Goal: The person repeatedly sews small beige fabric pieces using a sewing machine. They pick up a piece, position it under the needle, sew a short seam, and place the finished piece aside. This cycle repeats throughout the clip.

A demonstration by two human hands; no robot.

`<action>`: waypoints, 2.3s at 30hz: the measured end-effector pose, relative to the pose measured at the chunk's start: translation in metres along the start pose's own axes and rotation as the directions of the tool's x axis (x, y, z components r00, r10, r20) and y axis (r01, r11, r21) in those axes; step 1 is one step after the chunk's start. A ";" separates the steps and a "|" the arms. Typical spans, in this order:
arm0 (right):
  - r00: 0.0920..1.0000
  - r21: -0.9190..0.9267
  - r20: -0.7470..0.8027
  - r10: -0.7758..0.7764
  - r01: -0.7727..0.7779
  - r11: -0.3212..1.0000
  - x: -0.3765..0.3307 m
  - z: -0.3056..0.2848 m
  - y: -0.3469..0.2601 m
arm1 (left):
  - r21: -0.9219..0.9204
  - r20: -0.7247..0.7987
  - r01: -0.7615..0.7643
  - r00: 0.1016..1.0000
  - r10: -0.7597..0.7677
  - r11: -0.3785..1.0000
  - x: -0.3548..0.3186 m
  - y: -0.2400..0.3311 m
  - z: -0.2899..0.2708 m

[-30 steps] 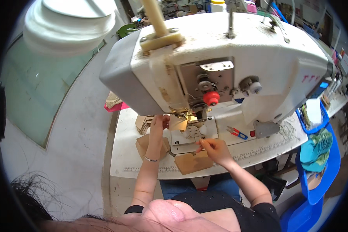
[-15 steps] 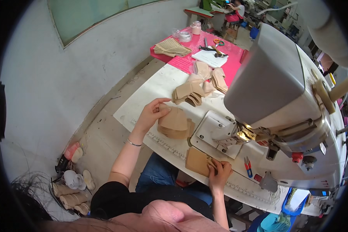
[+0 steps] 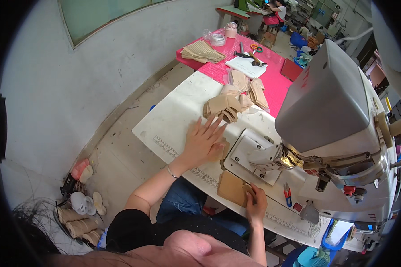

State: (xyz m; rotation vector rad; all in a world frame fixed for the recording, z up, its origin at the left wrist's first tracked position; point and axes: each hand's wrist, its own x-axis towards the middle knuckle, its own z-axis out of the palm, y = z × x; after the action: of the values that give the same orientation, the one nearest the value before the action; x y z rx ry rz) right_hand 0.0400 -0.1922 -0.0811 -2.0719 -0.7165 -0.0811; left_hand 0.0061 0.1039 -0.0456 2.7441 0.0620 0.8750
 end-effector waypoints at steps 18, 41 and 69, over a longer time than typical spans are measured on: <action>0.987 0.089 -0.115 -0.114 0.125 0.988 0.026 -0.075 -0.049 | -0.824 0.566 0.506 0.743 0.358 0.254 0.006 0.093 0.007; 0.985 0.408 -0.057 0.163 -0.126 0.904 -0.006 -0.074 -0.041 | -0.727 0.272 0.143 0.958 0.091 0.671 0.004 0.146 -0.009; 0.980 0.440 -0.031 0.196 -0.163 0.883 0.033 -0.064 -0.060 | -0.820 0.511 0.530 0.848 -0.139 0.217 0.026 0.138 0.004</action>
State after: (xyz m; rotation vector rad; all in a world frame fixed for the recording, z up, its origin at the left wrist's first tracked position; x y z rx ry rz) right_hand 0.0496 -0.2022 0.0115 -1.6819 -0.4422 0.1000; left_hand 0.0241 -0.0272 0.0019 1.5214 0.0563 0.1241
